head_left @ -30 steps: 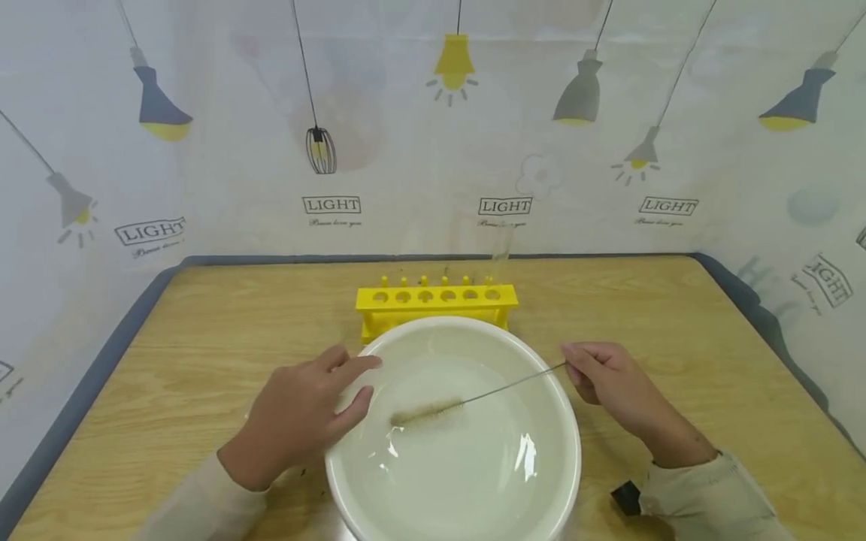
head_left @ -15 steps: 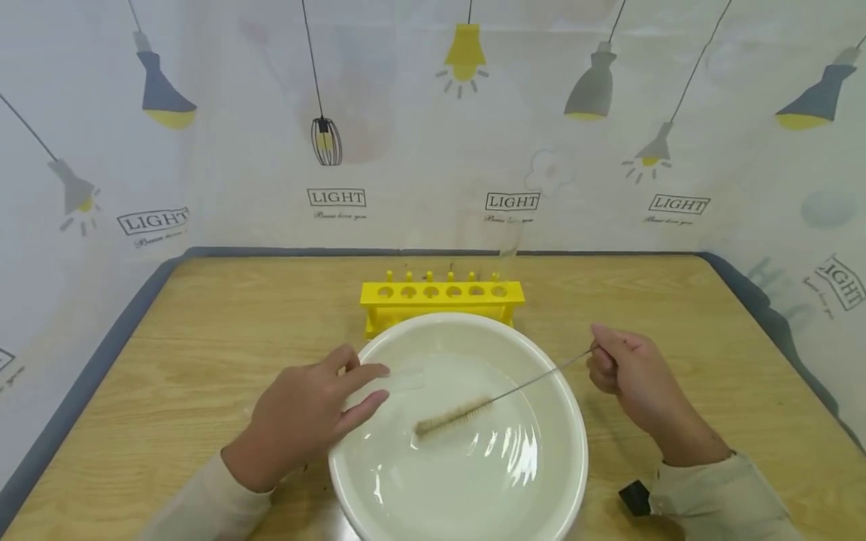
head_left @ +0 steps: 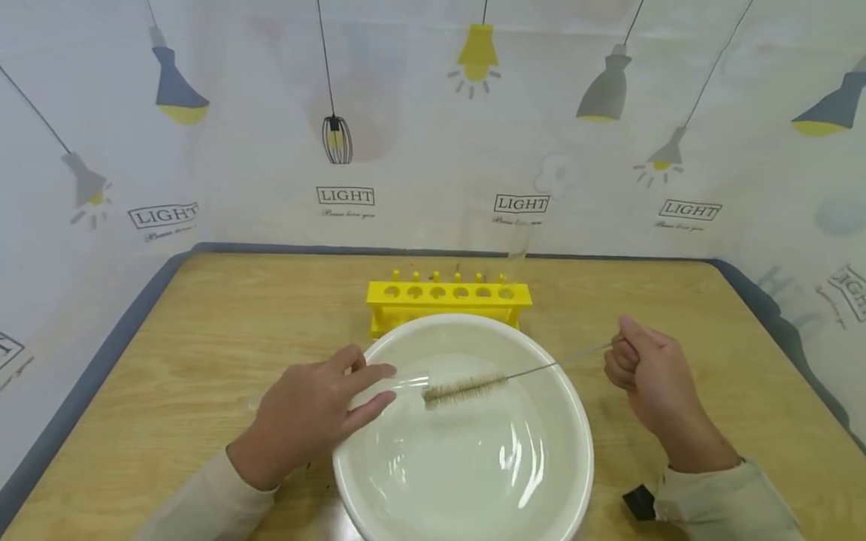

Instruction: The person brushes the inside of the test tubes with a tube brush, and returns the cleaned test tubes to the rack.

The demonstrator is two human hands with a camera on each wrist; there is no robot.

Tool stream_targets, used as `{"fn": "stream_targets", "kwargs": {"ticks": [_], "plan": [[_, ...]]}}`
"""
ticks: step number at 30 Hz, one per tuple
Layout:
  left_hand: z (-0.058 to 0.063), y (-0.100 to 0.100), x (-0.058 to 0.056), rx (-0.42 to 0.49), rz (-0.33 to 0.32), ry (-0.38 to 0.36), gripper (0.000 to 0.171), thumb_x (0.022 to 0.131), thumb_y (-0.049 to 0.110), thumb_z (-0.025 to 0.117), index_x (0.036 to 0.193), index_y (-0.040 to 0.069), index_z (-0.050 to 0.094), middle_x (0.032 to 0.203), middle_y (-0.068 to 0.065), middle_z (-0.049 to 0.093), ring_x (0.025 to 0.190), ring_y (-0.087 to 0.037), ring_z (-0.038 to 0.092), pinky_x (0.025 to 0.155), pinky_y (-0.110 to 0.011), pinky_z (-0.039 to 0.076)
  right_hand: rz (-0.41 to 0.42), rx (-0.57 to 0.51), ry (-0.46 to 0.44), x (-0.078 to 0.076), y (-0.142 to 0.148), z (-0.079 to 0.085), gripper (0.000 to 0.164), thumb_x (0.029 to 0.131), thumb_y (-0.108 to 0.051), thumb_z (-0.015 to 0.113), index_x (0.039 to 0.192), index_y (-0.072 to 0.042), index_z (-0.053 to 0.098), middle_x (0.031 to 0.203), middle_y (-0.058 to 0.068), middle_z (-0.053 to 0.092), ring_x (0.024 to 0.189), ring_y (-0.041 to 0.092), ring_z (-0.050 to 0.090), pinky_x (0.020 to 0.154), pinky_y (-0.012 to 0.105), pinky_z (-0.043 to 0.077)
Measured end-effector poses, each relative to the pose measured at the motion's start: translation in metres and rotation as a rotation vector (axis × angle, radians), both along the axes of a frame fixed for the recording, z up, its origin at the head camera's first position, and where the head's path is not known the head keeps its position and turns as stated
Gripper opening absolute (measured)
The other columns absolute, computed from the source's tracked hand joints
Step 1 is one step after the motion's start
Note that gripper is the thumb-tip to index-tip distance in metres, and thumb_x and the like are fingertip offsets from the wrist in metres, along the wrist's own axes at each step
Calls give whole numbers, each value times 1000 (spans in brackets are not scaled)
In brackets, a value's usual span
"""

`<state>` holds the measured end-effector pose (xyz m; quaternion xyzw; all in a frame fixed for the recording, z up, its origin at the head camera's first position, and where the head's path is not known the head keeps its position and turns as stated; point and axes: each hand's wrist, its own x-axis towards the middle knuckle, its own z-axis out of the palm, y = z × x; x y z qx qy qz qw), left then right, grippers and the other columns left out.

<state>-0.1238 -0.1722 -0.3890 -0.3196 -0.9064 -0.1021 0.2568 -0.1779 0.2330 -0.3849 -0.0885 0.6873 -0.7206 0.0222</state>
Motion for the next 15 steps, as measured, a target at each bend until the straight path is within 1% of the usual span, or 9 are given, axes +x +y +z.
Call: {"fn": "stream_targets", "kwargs": {"ticks": [4,6,11,15], "plan": [[0,3,-2,-12,-1,2,36,101,53,50,112,27,73,86,3,59,48,-1,37,44,-14,28,-13,-11,10,1,4,3,54,108,-36,38,65,-9,22,60,6,11,46,22,11,46,38,10],[0,4,-2,-16,2,-7,37,101,54,49,112,27,73,86,3,59,48,-1,37,44,-14,28,-22,-10,-1,1,5,3,54,108,-38,39,65,-10,23,59,5,12,46,21,11,46,37,11],[0,3,0,-25,20,-16,44,103,56,42,112,26,73,85,2,58,48,-2,35,43,-14,28,-10,-30,-6,-1,8,2,53,108,-37,39,64,-12,24,58,5,12,44,20,12,45,37,11],[-1,3,1,-24,29,-23,47,104,58,37,113,27,72,86,2,58,47,-2,33,43,-14,27,22,-70,-1,-3,11,0,51,109,-36,37,65,-13,25,57,4,12,44,20,11,45,37,10]]}}
